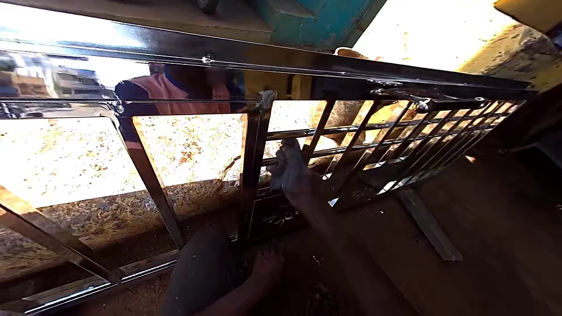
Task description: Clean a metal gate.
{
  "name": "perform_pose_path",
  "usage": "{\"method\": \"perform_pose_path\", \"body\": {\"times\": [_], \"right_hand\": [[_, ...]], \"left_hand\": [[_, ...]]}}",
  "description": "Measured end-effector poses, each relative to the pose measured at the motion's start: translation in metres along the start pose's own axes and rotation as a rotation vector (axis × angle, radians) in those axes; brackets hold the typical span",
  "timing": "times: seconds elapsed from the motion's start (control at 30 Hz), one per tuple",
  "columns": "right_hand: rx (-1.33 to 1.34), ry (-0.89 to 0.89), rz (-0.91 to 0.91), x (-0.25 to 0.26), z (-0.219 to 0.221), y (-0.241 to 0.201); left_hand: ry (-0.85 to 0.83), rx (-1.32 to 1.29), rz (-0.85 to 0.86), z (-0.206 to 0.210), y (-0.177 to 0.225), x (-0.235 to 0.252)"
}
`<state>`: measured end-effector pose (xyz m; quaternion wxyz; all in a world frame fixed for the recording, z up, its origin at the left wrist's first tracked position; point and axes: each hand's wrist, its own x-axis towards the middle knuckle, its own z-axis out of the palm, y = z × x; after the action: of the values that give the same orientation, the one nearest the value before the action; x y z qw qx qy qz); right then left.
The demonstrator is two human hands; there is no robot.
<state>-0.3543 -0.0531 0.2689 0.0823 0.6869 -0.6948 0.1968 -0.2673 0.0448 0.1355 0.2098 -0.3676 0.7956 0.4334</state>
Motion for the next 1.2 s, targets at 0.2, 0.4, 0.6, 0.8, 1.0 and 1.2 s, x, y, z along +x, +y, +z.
{"method": "perform_pose_path", "body": {"times": [0.2, 0.4, 0.6, 0.8, 1.0, 1.2], "right_hand": [[0.333, -0.112, 0.072, 0.013, 0.000, -0.044], [0.306, 0.074, -0.071, -0.004, 0.011, 0.015], [1.055, 0.499, 0.435, -0.043, -0.006, 0.053], [0.622, 0.168, 0.167, -0.014, 0.012, 0.071], [-0.091, 0.025, 0.298, 0.049, -0.013, 0.097], [0.127, 0.104, 0.299, 0.006, -0.012, 0.062]], "left_hand": [[0.037, 0.001, -0.005, -0.006, 0.003, -0.002], [0.031, 0.013, -0.015, -0.002, 0.002, 0.002], [0.092, 0.003, -0.048, -0.012, -0.002, 0.000], [0.056, 0.015, -0.034, -0.008, 0.002, -0.001], [0.045, 0.028, -0.024, -0.010, 0.003, -0.009], [0.061, 0.016, -0.029, -0.020, 0.001, -0.008]]}}
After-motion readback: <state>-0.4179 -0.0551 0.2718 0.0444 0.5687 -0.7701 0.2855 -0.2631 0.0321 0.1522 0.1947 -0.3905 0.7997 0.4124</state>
